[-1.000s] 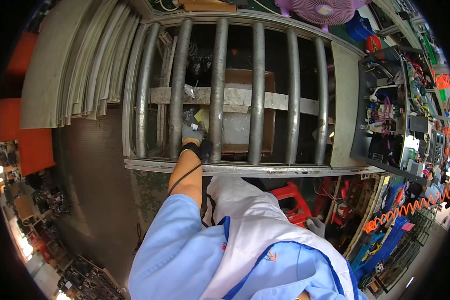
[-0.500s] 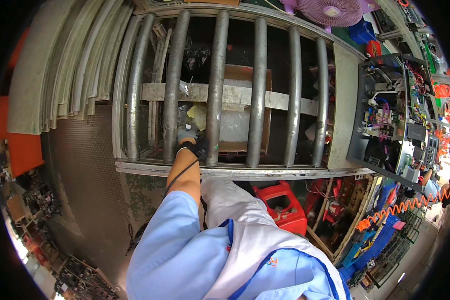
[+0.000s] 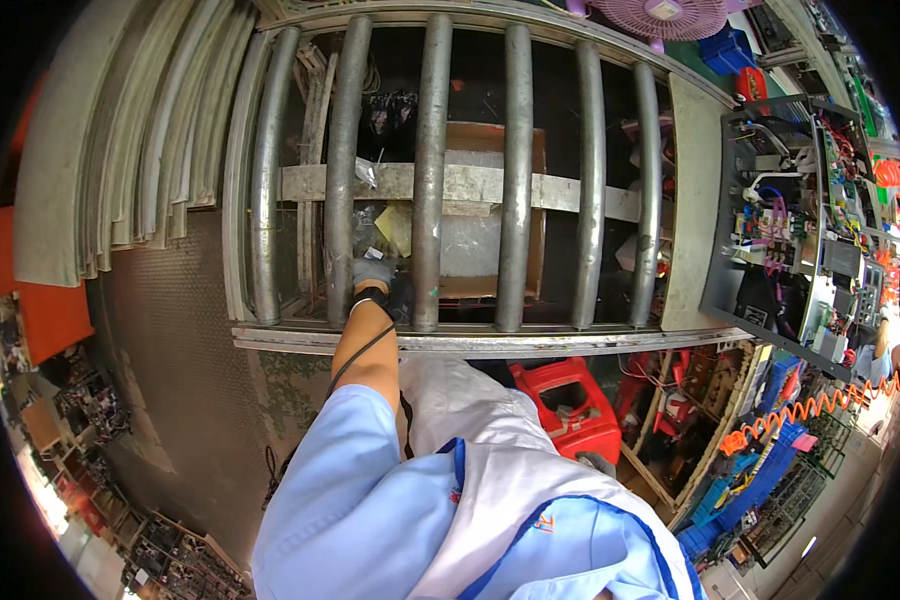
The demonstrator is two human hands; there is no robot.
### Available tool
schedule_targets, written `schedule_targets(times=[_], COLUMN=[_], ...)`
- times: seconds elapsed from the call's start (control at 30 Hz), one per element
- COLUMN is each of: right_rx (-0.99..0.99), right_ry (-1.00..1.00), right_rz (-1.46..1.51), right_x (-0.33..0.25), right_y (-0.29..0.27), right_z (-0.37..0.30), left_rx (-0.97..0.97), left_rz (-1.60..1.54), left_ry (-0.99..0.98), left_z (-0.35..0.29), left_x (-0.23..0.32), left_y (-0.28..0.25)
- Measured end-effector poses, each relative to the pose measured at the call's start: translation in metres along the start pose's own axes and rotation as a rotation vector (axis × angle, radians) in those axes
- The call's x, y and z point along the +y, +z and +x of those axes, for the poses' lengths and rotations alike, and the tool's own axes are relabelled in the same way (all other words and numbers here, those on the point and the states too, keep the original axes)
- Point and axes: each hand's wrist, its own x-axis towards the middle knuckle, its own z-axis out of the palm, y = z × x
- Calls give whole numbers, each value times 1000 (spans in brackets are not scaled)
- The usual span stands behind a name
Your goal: Assembling and wiring internal components of a power inverter unit on a production line.
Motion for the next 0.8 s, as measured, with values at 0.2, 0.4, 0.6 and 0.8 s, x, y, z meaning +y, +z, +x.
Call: schedule_targets(times=[0.2,0.4,0.6,0.8], right_rx=[-33,-32,-72,-192], right_ry=[-55,-10,-35,-79], right_rz=[57,81,-37,-113], right_x=[25,25,3,-11], right_y=[-4,-1,4,2], right_z=[10,13,8,18], left_rx=[41,12,34,367], left_rz=[-1126,-1757,-1813,-917], left_ry=[-65,-469,-511,-6], left_z=[44,39,23,93], left_x=[-63,-51,-25,-173], left_y=[49,43,31,81])
